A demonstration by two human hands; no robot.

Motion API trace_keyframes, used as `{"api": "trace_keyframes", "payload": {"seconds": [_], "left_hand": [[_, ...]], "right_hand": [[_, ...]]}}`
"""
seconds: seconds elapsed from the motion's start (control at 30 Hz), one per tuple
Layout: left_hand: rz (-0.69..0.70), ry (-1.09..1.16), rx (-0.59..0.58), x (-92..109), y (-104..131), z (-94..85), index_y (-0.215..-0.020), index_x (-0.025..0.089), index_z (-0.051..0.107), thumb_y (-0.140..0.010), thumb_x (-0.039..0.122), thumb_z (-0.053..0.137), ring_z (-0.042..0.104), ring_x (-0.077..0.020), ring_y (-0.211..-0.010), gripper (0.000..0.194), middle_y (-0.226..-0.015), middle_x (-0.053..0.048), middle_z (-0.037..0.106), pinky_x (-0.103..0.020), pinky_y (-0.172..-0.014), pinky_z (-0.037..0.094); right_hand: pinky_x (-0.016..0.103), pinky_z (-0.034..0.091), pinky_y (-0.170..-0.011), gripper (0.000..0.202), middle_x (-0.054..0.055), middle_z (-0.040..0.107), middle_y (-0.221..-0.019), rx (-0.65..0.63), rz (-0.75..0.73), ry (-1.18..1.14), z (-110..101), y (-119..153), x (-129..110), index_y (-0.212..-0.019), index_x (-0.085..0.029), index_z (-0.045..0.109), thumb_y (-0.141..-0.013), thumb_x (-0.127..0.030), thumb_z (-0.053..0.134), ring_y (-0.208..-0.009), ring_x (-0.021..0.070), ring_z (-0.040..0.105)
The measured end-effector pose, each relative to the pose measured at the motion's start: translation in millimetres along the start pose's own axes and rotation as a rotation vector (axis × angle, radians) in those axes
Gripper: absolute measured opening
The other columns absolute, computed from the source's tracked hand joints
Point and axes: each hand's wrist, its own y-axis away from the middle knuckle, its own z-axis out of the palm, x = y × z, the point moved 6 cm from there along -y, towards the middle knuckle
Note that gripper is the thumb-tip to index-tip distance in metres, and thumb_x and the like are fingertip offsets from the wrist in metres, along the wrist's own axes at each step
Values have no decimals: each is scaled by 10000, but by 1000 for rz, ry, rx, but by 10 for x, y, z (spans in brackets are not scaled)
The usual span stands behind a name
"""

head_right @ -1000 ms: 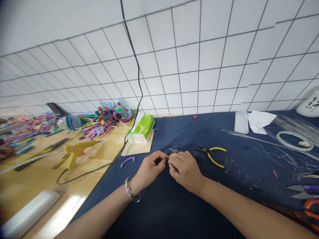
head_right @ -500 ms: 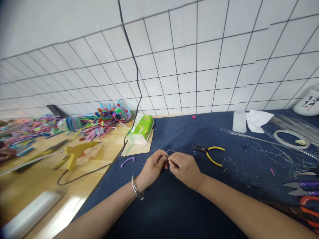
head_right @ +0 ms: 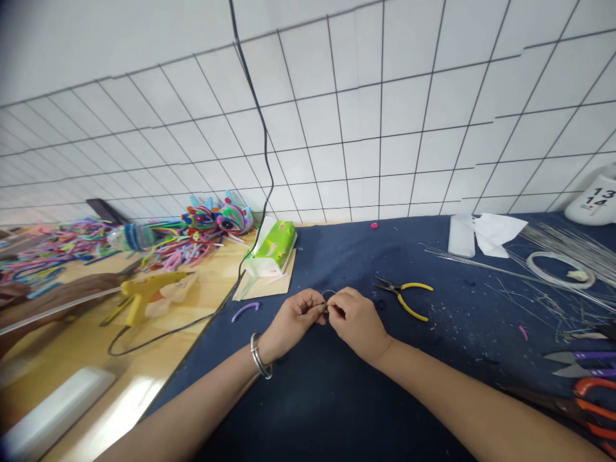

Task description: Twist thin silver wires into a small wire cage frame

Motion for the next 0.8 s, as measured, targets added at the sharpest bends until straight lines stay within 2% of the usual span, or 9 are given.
{"api": "trace_keyframes", "payload": {"seconds": [0.2,0.4,0.6,0.7,0.8], "left_hand": [[20,-71,25,-24,12,-20,-733,145,607,-792,246,547,526,-111,-582,131,-598,2,573,-218,-618,394],[-6,-95,27,-77,4,-53,-734,157,651,-773,240,564,554,-129,-596,126,-611,-11,606,-225,-619,409],[31,-152,32,-35,10,-78,-720,162,658,-773,212,559,565,-135,-607,123,-625,-18,615,-235,-632,423],[50,-175,17,-7,21,-68,-718,158,651,-782,197,546,568,-138,-621,129,-636,-22,614,-236,-636,427],[83,-186,-3,13,31,-55,-728,155,647,-793,197,532,572,-143,-649,139,-670,-31,620,-238,-644,429]], "right_hand": [[218,450,-597,162,8,564,-704,-48,-23,30,-15,-8,-35,-655,-173,563,-738,-49,501,-623,106,542],[242,467,-666,147,21,560,-754,-131,-70,13,0,11,-43,-725,-172,572,-814,-92,487,-697,120,555],[279,468,-729,153,33,549,-802,-195,-93,5,33,18,-16,-745,-172,541,-858,-118,454,-760,137,550],[287,466,-720,114,36,539,-817,-194,-94,14,30,9,-16,-764,-176,509,-844,-109,462,-777,148,537],[277,460,-666,104,31,524,-818,-169,-25,30,9,-9,25,-783,-180,464,-791,-91,518,-735,144,517]]}}
